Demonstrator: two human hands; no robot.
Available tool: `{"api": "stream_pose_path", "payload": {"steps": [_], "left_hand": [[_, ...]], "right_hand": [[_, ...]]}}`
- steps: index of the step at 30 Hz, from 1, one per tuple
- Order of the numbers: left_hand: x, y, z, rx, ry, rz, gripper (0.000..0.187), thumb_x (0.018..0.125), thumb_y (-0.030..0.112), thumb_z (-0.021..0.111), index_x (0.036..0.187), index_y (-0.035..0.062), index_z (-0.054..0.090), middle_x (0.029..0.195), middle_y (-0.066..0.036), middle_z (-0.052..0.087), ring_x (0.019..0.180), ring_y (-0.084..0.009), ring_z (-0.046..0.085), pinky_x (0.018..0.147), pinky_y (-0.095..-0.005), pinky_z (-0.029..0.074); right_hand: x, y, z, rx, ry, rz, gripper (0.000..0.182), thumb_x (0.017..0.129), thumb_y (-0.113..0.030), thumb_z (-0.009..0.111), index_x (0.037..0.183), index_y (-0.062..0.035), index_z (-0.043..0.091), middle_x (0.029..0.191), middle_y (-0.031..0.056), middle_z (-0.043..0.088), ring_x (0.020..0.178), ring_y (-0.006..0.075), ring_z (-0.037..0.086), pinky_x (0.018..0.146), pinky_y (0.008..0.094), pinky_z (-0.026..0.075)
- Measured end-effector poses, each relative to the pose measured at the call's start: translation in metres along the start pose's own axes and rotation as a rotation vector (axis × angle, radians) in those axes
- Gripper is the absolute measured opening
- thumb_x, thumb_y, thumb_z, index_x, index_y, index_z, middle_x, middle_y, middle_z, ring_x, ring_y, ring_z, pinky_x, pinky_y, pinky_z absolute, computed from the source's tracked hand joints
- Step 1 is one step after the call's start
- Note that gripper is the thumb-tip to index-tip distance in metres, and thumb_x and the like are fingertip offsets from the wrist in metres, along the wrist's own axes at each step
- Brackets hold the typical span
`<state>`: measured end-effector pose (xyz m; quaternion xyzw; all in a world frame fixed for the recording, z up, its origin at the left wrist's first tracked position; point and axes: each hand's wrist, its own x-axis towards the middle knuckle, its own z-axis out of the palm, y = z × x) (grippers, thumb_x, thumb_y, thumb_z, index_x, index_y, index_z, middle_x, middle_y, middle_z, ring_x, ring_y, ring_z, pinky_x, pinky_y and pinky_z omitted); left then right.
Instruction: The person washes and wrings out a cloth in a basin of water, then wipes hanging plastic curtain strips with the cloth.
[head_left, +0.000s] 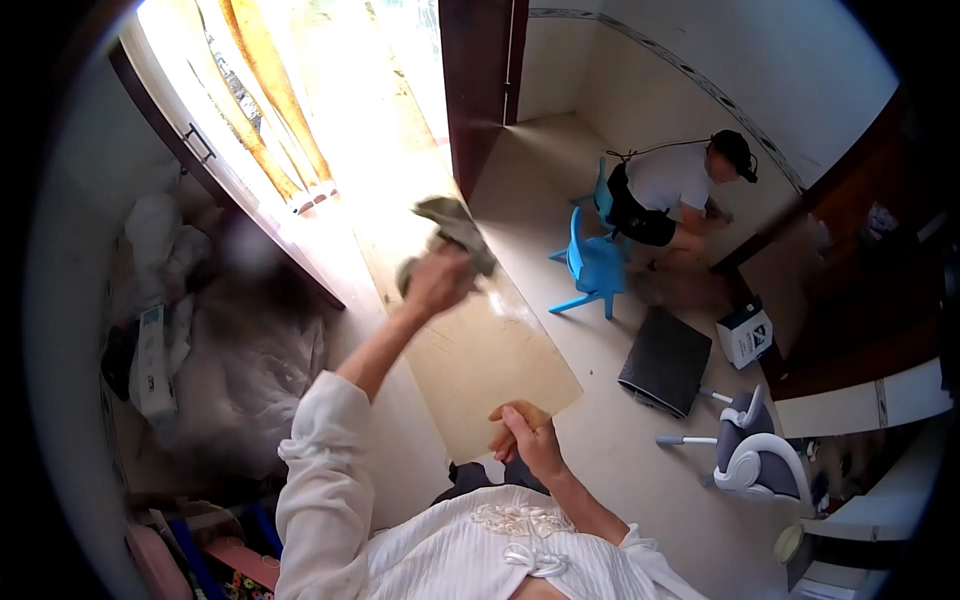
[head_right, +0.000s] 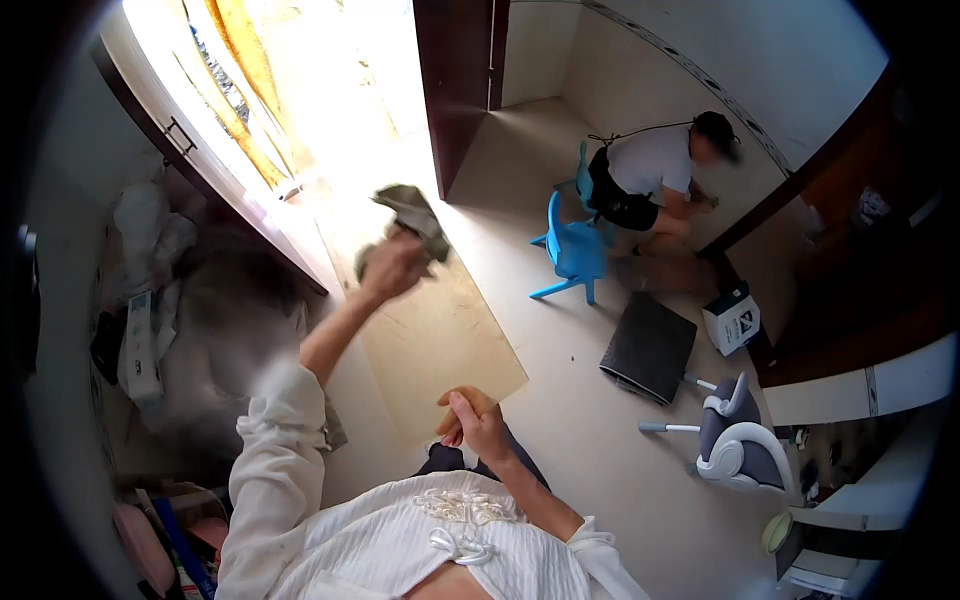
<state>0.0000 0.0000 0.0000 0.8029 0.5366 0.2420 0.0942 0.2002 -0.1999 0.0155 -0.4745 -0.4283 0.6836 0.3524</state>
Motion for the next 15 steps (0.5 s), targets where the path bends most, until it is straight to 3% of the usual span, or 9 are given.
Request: {"api": "stream_pose_path", "payload": {"steps": [1,3,5,6,9,13,15], "left_hand": [[-0.025,0.031,0.030,-0.176,-0.077,0.137,0.021,0.067,0.021,0.062,0.087,0.0145,0.062,0.086,-0.006,0.059,0.077,-0.0286,0.057,0.060,-0.0413,0.048],[-0.058,0.108,0.053,-0.330,-0.263,0.405,0.027,0.066,0.019,0.060,0.092,0.0098,0.062,0.105,-0.006,0.061,0.089,-0.0254,0.052,0.075,-0.0366,0.044],[-0.081,0.108,0.035,-0.433,-0.388,0.418,0.033,0.069,0.019,0.060,0.101,0.0123,0.063,0.114,-0.005,0.059,0.093,-0.0222,0.051,0.079,-0.0344,0.043],[-0.074,0.081,0.023,-0.258,-0.367,0.426,0.031,0.071,0.021,0.061,0.101,0.0137,0.063,0.113,-0.004,0.059,0.094,-0.0215,0.051,0.079,-0.0347,0.043],[-0.042,0.036,0.041,0.057,-0.038,0.281,0.028,0.072,0.018,0.063,0.100,0.0155,0.062,0.106,-0.003,0.061,0.099,-0.0207,0.052,0.079,-0.0383,0.044],[-0.007,-0.066,-0.055,0.512,0.393,-0.233,0.034,0.075,0.018,0.058,0.109,0.0142,0.058,0.109,-0.007,0.059,0.100,-0.0252,0.053,0.083,-0.0395,0.043],[-0.006,-0.091,-0.082,0.441,0.703,-0.450,0.036,0.075,0.021,0.056,0.109,0.0129,0.058,0.108,-0.011,0.059,0.103,-0.0275,0.052,0.088,-0.0390,0.041]], "right_hand": [[0.009,0.005,-0.007,-0.011,0.018,0.017,0.027,0.091,-0.021,0.041,0.087,0.0011,0.056,0.056,0.0101,0.059,0.041,0.0117,0.054,0.037,0.0209,0.041],[0.020,0.015,-0.032,-0.013,-0.014,0.119,0.028,0.091,-0.021,0.041,0.086,0.0016,0.056,0.053,0.0095,0.058,0.040,0.0118,0.054,0.036,0.0213,0.041],[-0.007,0.043,-0.020,-0.020,-0.072,0.197,0.027,0.091,-0.021,0.041,0.085,-0.0005,0.057,0.054,0.0094,0.058,0.040,0.0123,0.054,0.035,0.0206,0.040],[0.009,0.041,-0.006,0.036,-0.089,0.129,0.028,0.091,-0.022,0.040,0.085,-0.0001,0.057,0.054,0.0093,0.058,0.040,0.0125,0.053,0.035,0.0209,0.040],[-0.008,0.013,-0.027,-0.088,-0.022,0.099,0.029,0.091,-0.022,0.040,0.085,0.0013,0.056,0.054,0.0098,0.058,0.038,0.0124,0.051,0.037,0.0214,0.041],[0.000,-0.011,0.005,0.050,-0.110,0.064,0.029,0.091,-0.022,0.040,0.085,0.0019,0.056,0.054,0.0100,0.058,0.040,0.0122,0.052,0.038,0.0213,0.041],[0.003,-0.016,0.011,0.089,-0.121,0.072,0.029,0.091,-0.022,0.040,0.085,0.0019,0.056,0.054,0.0101,0.058,0.039,0.0124,0.051,0.037,0.0210,0.041]]}}
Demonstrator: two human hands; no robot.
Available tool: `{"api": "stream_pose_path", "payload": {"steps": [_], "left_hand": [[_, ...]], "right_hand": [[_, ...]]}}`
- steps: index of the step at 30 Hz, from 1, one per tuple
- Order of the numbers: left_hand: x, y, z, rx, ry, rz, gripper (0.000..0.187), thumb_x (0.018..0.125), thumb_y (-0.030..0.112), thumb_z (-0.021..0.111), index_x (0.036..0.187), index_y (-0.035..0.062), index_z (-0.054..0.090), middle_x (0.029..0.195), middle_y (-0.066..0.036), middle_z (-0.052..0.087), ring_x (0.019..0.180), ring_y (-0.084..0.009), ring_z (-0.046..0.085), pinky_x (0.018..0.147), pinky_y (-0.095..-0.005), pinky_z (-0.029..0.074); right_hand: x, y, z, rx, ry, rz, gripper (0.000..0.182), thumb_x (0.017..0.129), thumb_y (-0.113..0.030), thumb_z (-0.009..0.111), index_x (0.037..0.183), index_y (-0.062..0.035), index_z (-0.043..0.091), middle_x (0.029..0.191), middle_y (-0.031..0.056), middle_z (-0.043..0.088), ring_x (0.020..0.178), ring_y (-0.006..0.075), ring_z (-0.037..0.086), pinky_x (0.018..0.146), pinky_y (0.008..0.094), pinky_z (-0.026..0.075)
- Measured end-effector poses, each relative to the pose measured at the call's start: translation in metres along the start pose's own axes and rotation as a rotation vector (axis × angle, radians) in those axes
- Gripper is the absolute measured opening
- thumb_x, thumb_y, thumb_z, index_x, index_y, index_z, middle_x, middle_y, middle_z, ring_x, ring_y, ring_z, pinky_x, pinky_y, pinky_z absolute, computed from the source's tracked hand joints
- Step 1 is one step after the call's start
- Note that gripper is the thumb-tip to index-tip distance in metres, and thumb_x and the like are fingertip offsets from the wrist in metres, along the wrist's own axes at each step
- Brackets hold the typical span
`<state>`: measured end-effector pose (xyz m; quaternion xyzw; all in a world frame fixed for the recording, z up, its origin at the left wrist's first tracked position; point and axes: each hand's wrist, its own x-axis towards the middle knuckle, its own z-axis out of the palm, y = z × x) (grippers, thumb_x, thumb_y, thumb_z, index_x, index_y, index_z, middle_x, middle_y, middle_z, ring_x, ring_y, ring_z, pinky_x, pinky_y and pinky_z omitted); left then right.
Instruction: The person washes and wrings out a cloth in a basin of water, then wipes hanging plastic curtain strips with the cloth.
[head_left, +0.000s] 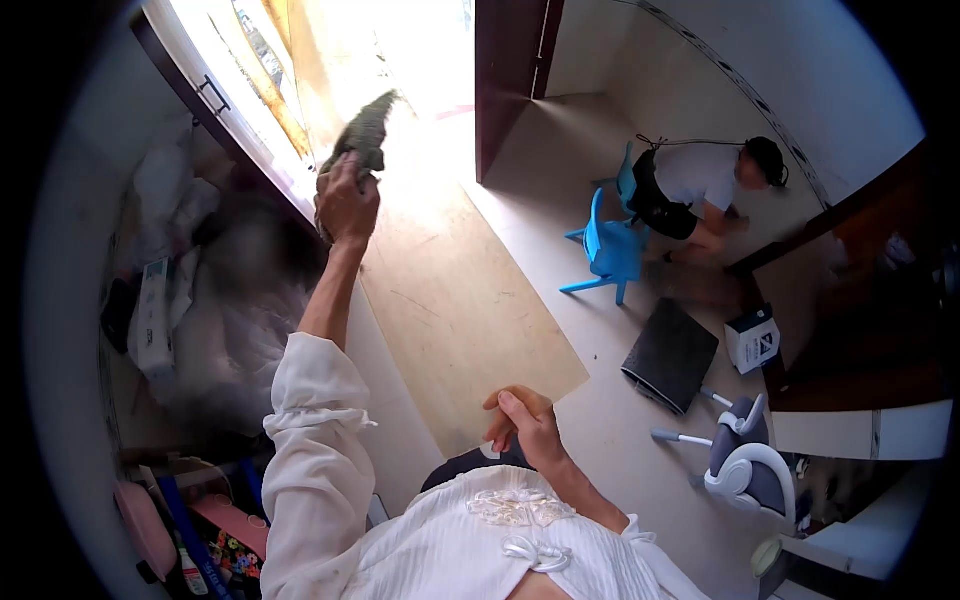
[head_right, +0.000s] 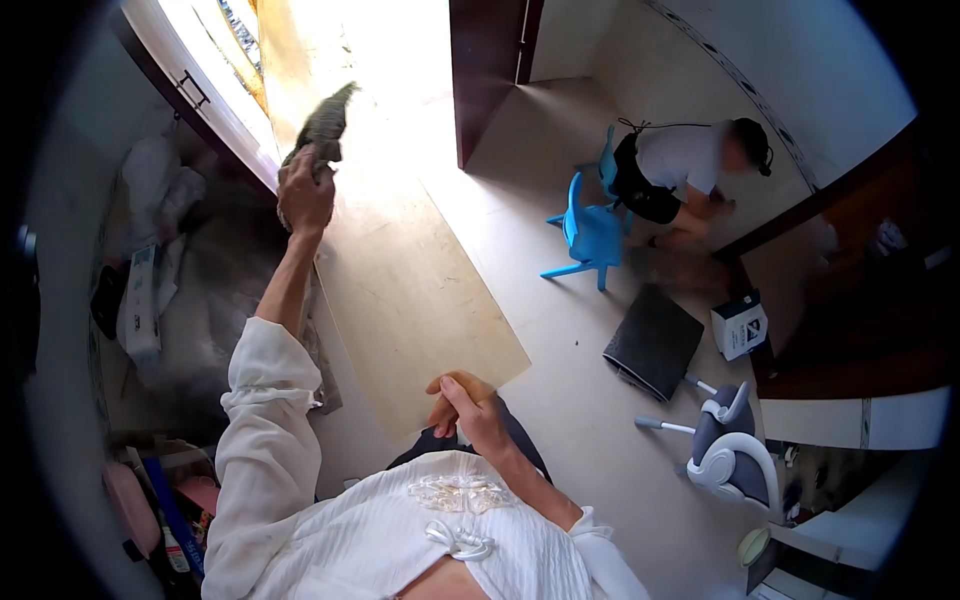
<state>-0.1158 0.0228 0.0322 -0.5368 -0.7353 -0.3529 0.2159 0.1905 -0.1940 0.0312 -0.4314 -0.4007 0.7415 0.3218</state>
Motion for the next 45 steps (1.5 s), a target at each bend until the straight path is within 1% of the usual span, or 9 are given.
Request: {"api": "stream_pose_path", "payload": {"steps": [3,6,11,14,18,24,27,32,45], "left_hand": [[0.009,-0.034,-0.010,-0.411,0.121,-0.649,0.039,0.076,0.026,0.051,0.108,0.0039,0.059,0.100,-0.016,0.062,0.086,-0.0321,0.059,0.082,-0.0369,0.045],[-0.028,-0.115,0.047,-2.062,-0.438,-0.673,0.039,0.089,0.029,0.037,0.103,-0.0018,0.056,0.082,-0.014,0.062,0.070,-0.0236,0.061,0.065,-0.0333,0.051],[-0.107,0.077,-0.032,-2.045,-1.130,-1.113,0.034,0.087,0.028,0.042,0.105,0.0012,0.053,0.096,-0.011,0.059,0.083,-0.0211,0.058,0.077,-0.0343,0.049],[-0.189,0.148,-0.058,-1.447,-1.298,-0.760,0.041,0.084,0.022,0.045,0.121,0.0047,0.046,0.110,-0.003,0.053,0.101,-0.0100,0.048,0.088,-0.0259,0.038],[-0.168,0.155,-0.032,-1.578,-1.307,-1.141,0.027,0.084,0.022,0.045,0.104,0.0061,0.054,0.091,-0.003,0.056,0.083,-0.0114,0.054,0.072,-0.0247,0.046],[-0.022,0.157,-0.021,-2.073,-0.834,-1.414,0.030,0.083,0.032,0.040,0.081,0.0054,0.053,0.077,-0.007,0.055,0.064,-0.0215,0.054,0.059,-0.0325,0.047],[-0.037,0.166,-0.013,-2.003,-0.760,-1.037,0.028,0.086,0.028,0.044,0.088,0.0031,0.056,0.084,-0.008,0.058,0.073,-0.0206,0.057,0.064,-0.0331,0.050],[-0.206,0.141,0.024,-2.219,-1.250,-1.428,0.040,0.090,0.027,0.039,0.115,0.0003,0.052,0.115,-0.016,0.055,0.104,-0.0253,0.054,0.091,-0.0388,0.044],[-0.350,-0.029,-0.231,-2.130,0.038,-1.554,0.042,0.085,0.035,0.044,0.109,0.0030,0.055,0.102,-0.014,0.062,0.089,-0.0258,0.062,0.087,-0.0375,0.046]], "right_hand": [[0.003,0.004,-0.012,0.168,0.051,0.013,0.027,0.091,-0.021,0.041,0.083,-0.0002,0.056,0.054,0.0112,0.058,0.037,0.0127,0.050,0.036,0.0212,0.040],[0.003,0.000,-0.012,0.295,0.008,0.068,0.027,0.091,-0.020,0.041,0.081,0.0001,0.055,0.052,0.0095,0.055,0.037,0.0123,0.048,0.035,0.0229,0.038],[0.044,0.044,-0.023,0.443,0.090,0.166,0.024,0.090,-0.022,0.045,0.079,-0.0038,0.055,0.051,0.0048,0.053,0.037,0.0105,0.046,0.035,0.0218,0.036],[0.057,0.055,-0.057,0.579,0.212,0.144,0.024,0.088,-0.028,0.048,0.076,-0.0084,0.055,0.052,-0.0012,0.048,0.033,0.0081,0.037,0.032,0.0204,0.029],[0.026,0.069,-0.093,0.629,-0.018,0.246,0.026,0.088,-0.031,0.048,0.077,-0.0081,0.053,0.049,-0.0005,0.044,0.032,0.0093,0.034,0.032,0.0226,0.025],[-0.004,0.053,-0.063,0.608,-0.017,0.234,0.027,0.090,-0.029,0.047,0.076,-0.0079,0.056,0.056,0.0010,0.054,0.033,0.0099,0.039,0.030,0.0223,0.028],[0.021,0.042,-0.077,0.647,-0.039,0.225,0.034,0.091,-0.031,0.046,0.066,-0.0095,0.052,0.039,-0.0006,0.037,0.029,0.0091,0.030,0.029,0.0223,0.022],[0.055,0.028,-0.113,0.290,0.242,0.011,0.032,0.091,-0.029,0.048,0.066,-0.0071,0.051,0.042,0.0023,0.041,0.030,0.0103,0.033,0.029,0.0224,0.023],[0.159,0.178,-0.195,0.311,0.256,0.521,0.021,0.088,-0.024,0.049,0.094,-0.0053,0.058,0.072,0.0059,0.059,0.058,0.0146,0.055,0.049,0.0243,0.048]]}}
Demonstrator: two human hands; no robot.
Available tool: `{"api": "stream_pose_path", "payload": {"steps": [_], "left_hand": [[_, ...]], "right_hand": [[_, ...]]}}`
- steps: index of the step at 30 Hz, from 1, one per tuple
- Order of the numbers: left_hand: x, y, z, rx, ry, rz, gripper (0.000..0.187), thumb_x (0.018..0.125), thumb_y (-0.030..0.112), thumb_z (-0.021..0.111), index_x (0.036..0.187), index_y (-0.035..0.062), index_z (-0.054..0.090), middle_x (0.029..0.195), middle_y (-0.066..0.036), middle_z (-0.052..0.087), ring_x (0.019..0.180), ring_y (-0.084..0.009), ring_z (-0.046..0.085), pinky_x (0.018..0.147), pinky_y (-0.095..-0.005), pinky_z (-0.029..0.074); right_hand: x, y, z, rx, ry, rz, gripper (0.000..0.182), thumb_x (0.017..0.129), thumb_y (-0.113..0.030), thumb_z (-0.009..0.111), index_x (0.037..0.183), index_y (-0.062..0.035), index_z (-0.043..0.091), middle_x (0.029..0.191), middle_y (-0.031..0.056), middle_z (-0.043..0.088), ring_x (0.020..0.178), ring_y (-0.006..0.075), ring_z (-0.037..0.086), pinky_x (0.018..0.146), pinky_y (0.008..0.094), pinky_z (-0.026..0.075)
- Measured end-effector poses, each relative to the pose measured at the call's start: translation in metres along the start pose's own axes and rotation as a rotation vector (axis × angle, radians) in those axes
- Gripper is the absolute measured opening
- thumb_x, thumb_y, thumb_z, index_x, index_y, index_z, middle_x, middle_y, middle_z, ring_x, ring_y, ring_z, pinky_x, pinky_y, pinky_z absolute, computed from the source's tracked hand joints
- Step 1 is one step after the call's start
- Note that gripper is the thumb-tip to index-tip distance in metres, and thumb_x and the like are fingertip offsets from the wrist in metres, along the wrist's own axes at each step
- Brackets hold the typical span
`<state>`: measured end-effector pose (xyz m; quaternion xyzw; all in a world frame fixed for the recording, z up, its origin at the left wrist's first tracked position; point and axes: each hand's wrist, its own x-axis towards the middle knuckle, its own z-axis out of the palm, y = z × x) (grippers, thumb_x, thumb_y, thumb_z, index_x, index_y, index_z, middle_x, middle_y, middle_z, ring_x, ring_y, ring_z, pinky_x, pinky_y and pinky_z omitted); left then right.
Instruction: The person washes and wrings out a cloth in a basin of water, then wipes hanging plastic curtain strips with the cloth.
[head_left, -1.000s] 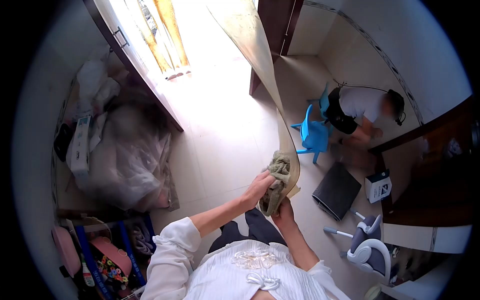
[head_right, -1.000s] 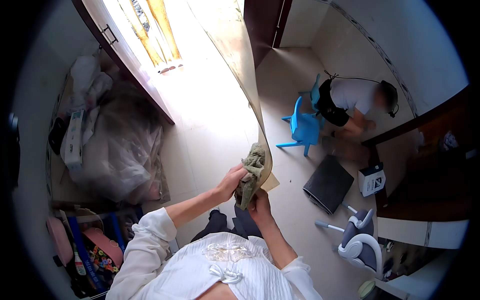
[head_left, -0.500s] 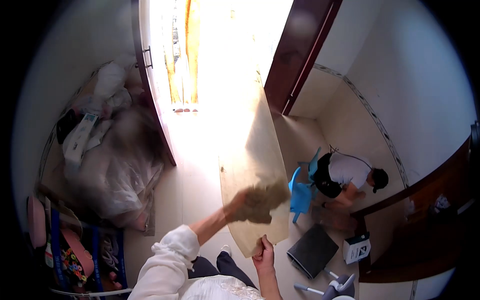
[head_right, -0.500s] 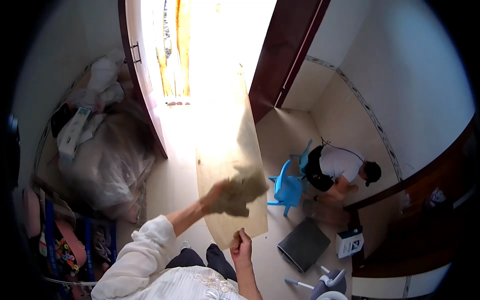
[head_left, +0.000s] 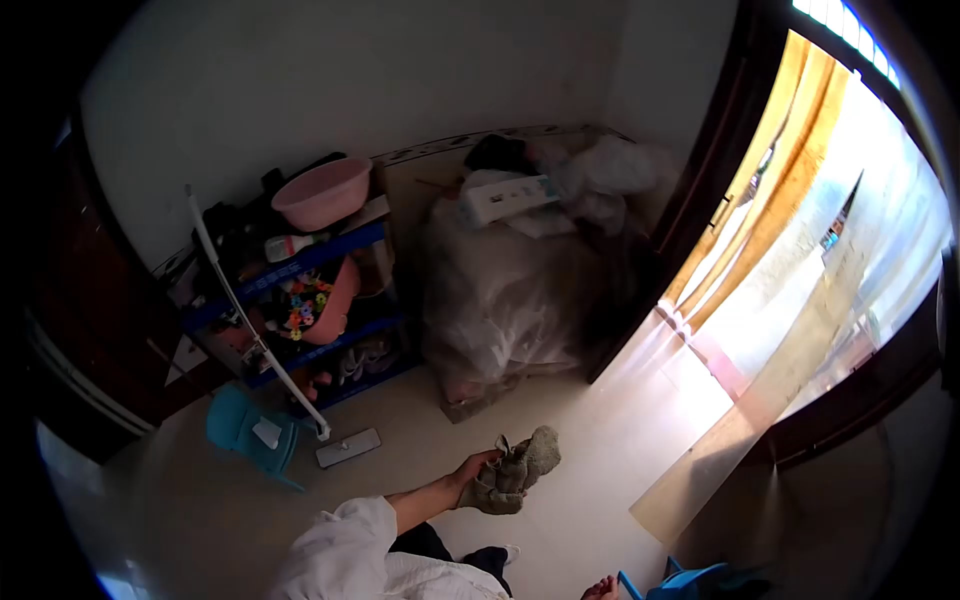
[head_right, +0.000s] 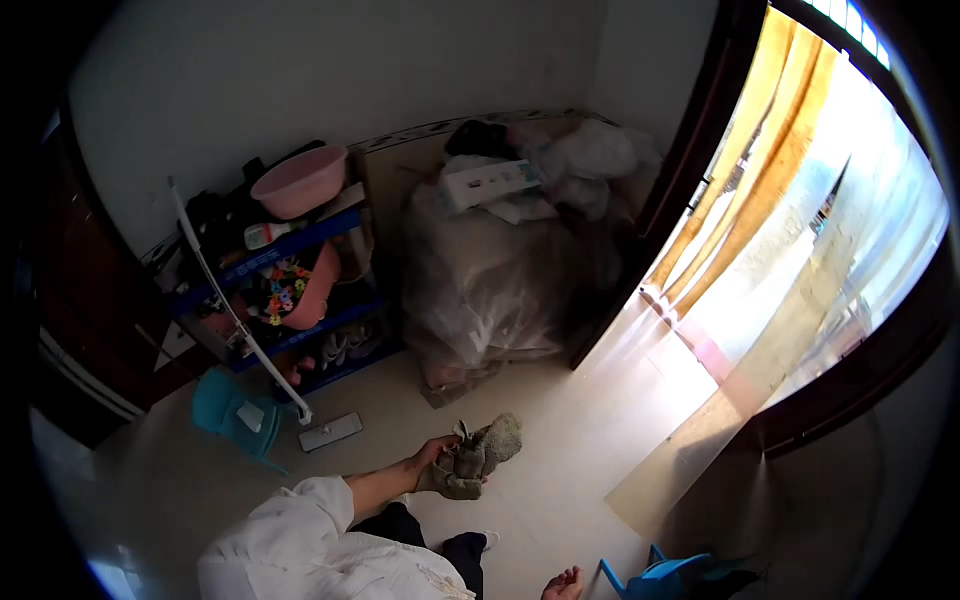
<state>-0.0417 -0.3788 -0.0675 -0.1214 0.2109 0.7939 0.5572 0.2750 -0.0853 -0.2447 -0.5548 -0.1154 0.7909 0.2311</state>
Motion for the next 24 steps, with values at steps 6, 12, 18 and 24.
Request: {"api": "stream_pose_path", "payload": {"steps": [6,12,18,24], "left_hand": [[-0.129,0.022,-0.045,0.038,0.468,0.475,0.033,0.081,0.022,0.055,0.108,0.0046,0.056,0.099,-0.010,0.063,0.086,-0.0208,0.062,0.082,-0.0344,0.049],[-0.190,0.077,-0.073,0.000,0.077,0.840,0.040,0.080,0.016,0.063,0.117,0.0105,0.046,0.108,0.001,0.053,0.100,-0.0115,0.048,0.087,-0.0271,0.037],[-0.280,0.181,-0.060,0.229,0.102,1.138,0.048,0.080,0.012,0.062,0.122,0.0075,0.039,0.117,-0.002,0.048,0.108,-0.0138,0.044,0.094,-0.0293,0.034],[-0.299,0.259,-0.077,0.220,0.309,1.203,0.029,0.079,0.004,0.055,0.107,0.0038,0.051,0.106,-0.004,0.055,0.099,-0.0137,0.052,0.088,-0.0294,0.040]], "right_hand": [[-0.175,0.149,0.198,-0.766,-0.701,0.175,0.038,0.086,-0.031,0.054,0.113,-0.0044,0.049,0.095,0.0099,0.059,0.084,0.0198,0.059,0.075,0.0324,0.050],[-0.270,0.320,0.307,-1.036,-1.398,-0.174,0.027,0.086,-0.016,0.055,0.109,-0.0018,0.050,0.095,0.0046,0.055,0.085,0.0114,0.051,0.074,0.0258,0.041],[-0.287,0.370,0.391,-0.859,-1.073,-0.068,0.027,0.090,-0.028,0.052,0.101,-0.0037,0.047,0.096,0.0069,0.054,0.086,0.0153,0.053,0.072,0.0309,0.046],[-0.335,0.350,0.521,-0.555,-1.107,-0.011,0.036,0.090,-0.030,0.048,0.111,-0.0013,0.048,0.109,0.0119,0.053,0.097,0.0232,0.055,0.081,0.0375,0.047]]}}
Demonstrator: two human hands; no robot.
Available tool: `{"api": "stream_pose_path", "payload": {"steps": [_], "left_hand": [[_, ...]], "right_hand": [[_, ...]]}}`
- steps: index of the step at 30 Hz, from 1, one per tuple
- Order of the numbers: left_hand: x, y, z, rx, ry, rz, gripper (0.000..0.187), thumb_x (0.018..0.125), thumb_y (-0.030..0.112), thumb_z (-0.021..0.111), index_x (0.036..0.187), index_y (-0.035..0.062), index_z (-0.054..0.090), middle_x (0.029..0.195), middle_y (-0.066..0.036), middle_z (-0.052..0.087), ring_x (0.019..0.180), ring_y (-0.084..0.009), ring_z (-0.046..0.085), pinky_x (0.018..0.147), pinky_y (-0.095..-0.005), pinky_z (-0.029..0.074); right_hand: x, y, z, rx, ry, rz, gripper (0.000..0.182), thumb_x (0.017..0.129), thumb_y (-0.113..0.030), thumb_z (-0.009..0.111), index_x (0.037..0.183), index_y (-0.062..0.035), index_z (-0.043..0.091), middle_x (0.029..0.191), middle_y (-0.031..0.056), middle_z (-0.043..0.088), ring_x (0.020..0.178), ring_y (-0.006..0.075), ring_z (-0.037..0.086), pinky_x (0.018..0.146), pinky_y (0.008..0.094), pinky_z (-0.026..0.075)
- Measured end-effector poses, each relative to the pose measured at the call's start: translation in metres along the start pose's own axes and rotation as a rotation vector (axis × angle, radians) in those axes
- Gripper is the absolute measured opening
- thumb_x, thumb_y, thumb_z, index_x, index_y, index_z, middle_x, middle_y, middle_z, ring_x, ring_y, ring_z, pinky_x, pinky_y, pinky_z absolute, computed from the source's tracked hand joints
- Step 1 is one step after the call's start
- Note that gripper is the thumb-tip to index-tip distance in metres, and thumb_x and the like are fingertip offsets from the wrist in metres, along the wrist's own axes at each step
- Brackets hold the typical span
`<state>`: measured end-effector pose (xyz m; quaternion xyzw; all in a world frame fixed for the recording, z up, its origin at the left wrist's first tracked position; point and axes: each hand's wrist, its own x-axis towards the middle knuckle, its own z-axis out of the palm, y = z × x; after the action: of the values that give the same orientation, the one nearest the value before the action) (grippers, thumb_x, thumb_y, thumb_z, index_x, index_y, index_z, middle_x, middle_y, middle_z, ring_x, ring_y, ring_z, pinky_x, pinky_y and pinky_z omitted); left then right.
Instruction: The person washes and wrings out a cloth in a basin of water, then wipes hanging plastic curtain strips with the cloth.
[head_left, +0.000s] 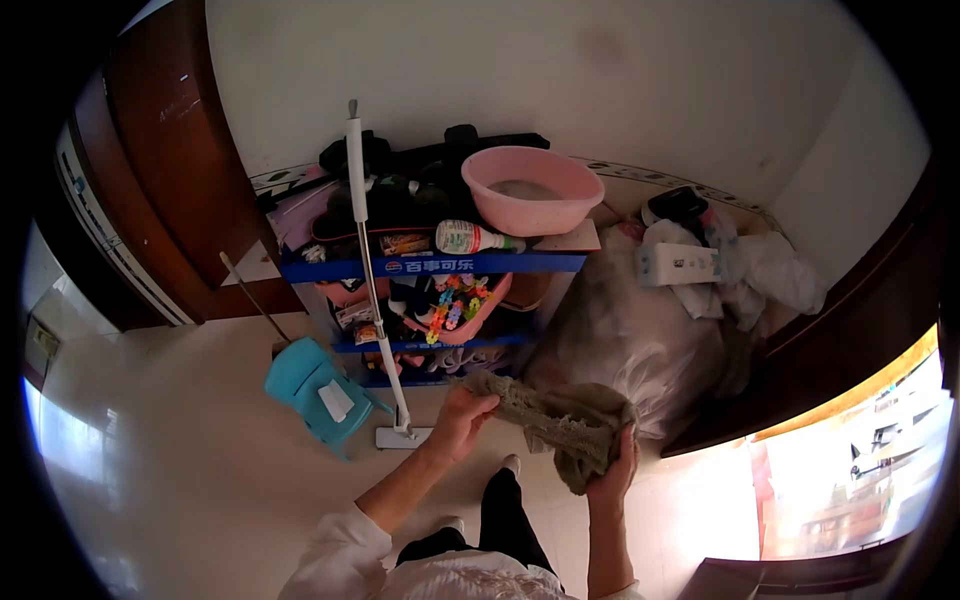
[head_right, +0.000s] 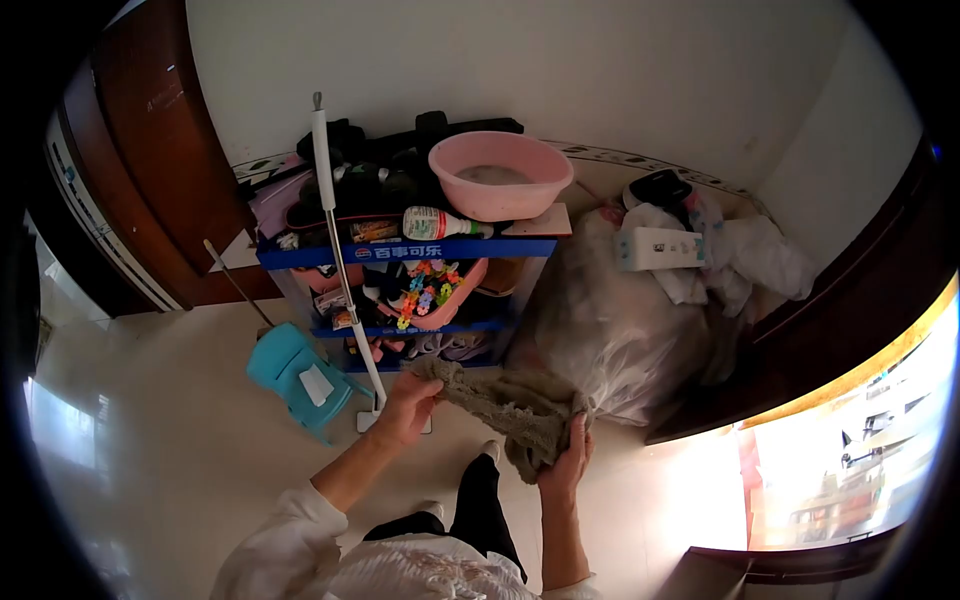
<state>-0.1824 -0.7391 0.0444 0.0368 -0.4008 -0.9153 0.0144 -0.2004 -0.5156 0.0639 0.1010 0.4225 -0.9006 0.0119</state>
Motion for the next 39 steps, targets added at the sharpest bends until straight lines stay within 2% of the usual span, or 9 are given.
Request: {"api": "stream_pose_path", "payload": {"steps": [2,16,22,24,27,28,33,37,39], "left_hand": [[0.030,0.019,0.014,-0.255,0.046,0.136,0.024,0.077,0.000,0.051,0.101,0.0018,0.055,0.099,-0.006,0.059,0.092,-0.0155,0.056,0.085,-0.0308,0.043],[0.311,0.244,0.117,0.630,-0.007,0.775,0.025,0.078,0.014,0.056,0.097,-0.0029,0.057,0.087,-0.006,0.061,0.080,-0.0097,0.056,0.071,-0.0253,0.044],[0.423,0.257,0.031,1.594,0.207,0.367,0.028,0.072,0.025,0.060,0.080,-0.0022,0.062,0.065,-0.011,0.060,0.059,-0.0166,0.055,0.056,-0.0323,0.044],[0.449,0.249,-0.011,1.905,0.079,0.124,0.031,0.075,0.027,0.059,0.096,0.0041,0.062,0.080,-0.011,0.064,0.076,-0.0194,0.060,0.068,-0.0328,0.047],[0.466,0.220,-0.041,2.159,0.002,0.105,0.042,0.074,0.036,0.059,0.105,0.0071,0.059,0.095,-0.015,0.063,0.089,-0.0315,0.060,0.076,-0.0391,0.048],[0.480,0.215,-0.033,2.149,-0.209,-0.179,0.059,0.074,0.040,0.060,0.121,0.0069,0.049,0.111,-0.019,0.056,0.102,-0.0321,0.054,0.085,-0.0357,0.044],[0.523,0.159,-0.064,2.293,-0.666,-0.179,0.099,0.069,0.054,0.061,0.140,0.0046,0.012,0.138,-0.028,0.019,0.129,-0.0364,0.022,0.104,-0.0485,0.019],[0.557,0.119,-0.083,2.328,-0.623,-0.222,0.104,0.069,0.057,0.060,0.141,0.0066,0.005,0.141,-0.027,0.012,0.131,-0.0362,0.015,0.103,-0.0555,0.013],[0.557,0.100,-0.088,2.212,-0.486,-0.032,0.096,0.067,0.047,0.065,0.139,0.0058,0.015,0.134,-0.026,0.031,0.127,-0.0395,0.025,0.100,-0.0512,0.024]], "right_hand": [[0.040,-0.022,0.013,-0.018,-0.059,-0.117,0.033,0.091,-0.031,0.045,0.107,-0.0019,0.052,0.105,0.0097,0.056,0.097,0.0214,0.054,0.082,0.0358,0.046],[0.341,-0.134,0.228,-0.187,-0.299,-0.352,0.034,0.084,-0.031,0.060,0.104,-0.0037,0.054,0.097,0.0032,0.053,0.090,0.0123,0.050,0.082,0.0244,0.039],[0.486,-0.078,0.270,-0.796,-0.567,-0.139,0.041,0.080,-0.035,0.063,0.097,0.0010,0.056,0.087,0.0005,0.054,0.078,0.0071,0.046,0.067,0.0231,0.040],[0.525,-0.056,0.269,-1.266,-0.760,0.130,0.057,0.080,-0.035,0.062,0.120,0.0029,0.046,0.109,0.0083,0.055,0.103,0.0149,0.047,0.084,0.0287,0.039],[0.536,-0.021,0.263,-1.100,-0.596,-0.012,0.059,0.080,-0.035,0.061,0.124,0.0003,0.044,0.114,0.0092,0.053,0.106,0.0166,0.046,0.085,0.0335,0.040],[0.526,-0.027,0.270,-1.011,-0.572,0.152,0.062,0.080,-0.036,0.060,0.128,-0.0028,0.040,0.121,0.0093,0.049,0.110,0.0191,0.045,0.086,0.0377,0.040],[0.536,-0.008,0.282,-0.955,-0.531,0.359,0.062,0.081,-0.039,0.060,0.130,-0.0083,0.038,0.126,0.0080,0.045,0.115,0.0222,0.042,0.087,0.0430,0.039],[0.532,0.011,0.277,-0.885,-0.441,0.501,0.060,0.081,-0.039,0.061,0.129,-0.0116,0.039,0.125,0.0079,0.044,0.117,0.0237,0.038,0.090,0.0460,0.036],[0.530,0.015,0.274,-0.887,-0.383,0.536,0.061,0.082,-0.040,0.060,0.130,-0.0104,0.037,0.128,0.0083,0.039,0.119,0.0250,0.035,0.091,0.0505,0.034]]}}
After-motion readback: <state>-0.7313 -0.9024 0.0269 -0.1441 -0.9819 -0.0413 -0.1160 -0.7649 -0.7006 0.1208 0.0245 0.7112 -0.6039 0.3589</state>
